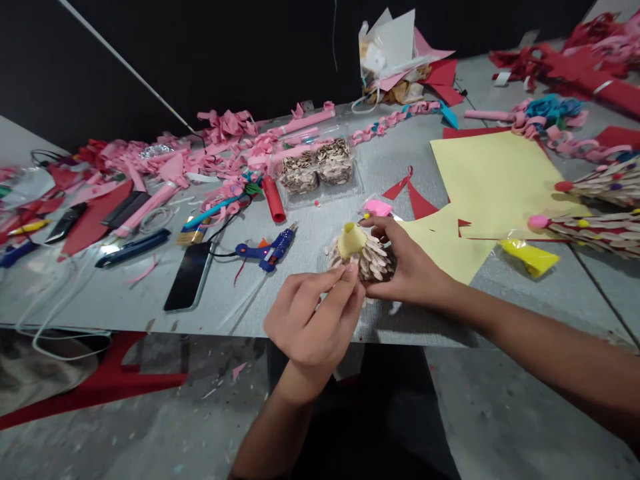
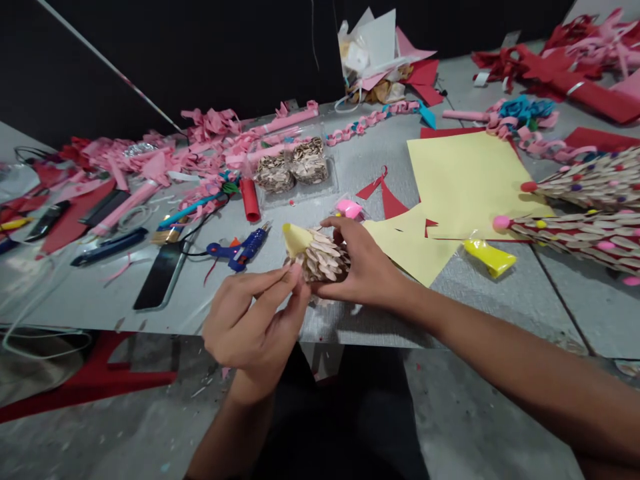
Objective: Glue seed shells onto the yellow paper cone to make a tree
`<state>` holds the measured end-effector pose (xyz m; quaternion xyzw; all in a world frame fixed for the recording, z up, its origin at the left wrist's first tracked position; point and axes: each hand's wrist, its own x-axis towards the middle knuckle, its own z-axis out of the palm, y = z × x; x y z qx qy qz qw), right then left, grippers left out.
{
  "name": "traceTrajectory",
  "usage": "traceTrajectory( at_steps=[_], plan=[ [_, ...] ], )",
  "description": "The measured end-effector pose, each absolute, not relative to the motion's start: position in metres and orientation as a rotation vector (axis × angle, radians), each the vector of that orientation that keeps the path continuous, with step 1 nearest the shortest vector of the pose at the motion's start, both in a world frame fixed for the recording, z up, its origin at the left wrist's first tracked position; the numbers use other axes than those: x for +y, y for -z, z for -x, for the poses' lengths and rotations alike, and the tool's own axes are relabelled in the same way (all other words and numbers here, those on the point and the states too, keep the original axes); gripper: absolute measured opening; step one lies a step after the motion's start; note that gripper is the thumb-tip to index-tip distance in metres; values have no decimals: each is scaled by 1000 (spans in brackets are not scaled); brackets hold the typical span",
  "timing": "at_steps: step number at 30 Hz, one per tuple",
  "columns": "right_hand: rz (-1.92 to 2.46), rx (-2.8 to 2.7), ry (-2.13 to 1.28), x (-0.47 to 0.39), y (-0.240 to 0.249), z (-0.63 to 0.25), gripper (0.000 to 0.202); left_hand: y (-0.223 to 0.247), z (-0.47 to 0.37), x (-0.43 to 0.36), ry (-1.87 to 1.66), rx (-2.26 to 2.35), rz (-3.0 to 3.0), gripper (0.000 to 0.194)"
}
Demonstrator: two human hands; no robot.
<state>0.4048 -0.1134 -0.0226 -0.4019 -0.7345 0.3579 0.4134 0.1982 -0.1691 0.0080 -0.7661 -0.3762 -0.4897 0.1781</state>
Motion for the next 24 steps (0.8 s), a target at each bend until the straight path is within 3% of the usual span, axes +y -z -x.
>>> traceTrajectory(
  at_steps=[24],
  plan=[
    [1043, -1788, -974, -113, 22, -405, 95, -49, -188, -202, 1265, -1299, 2370, 33]
  ],
)
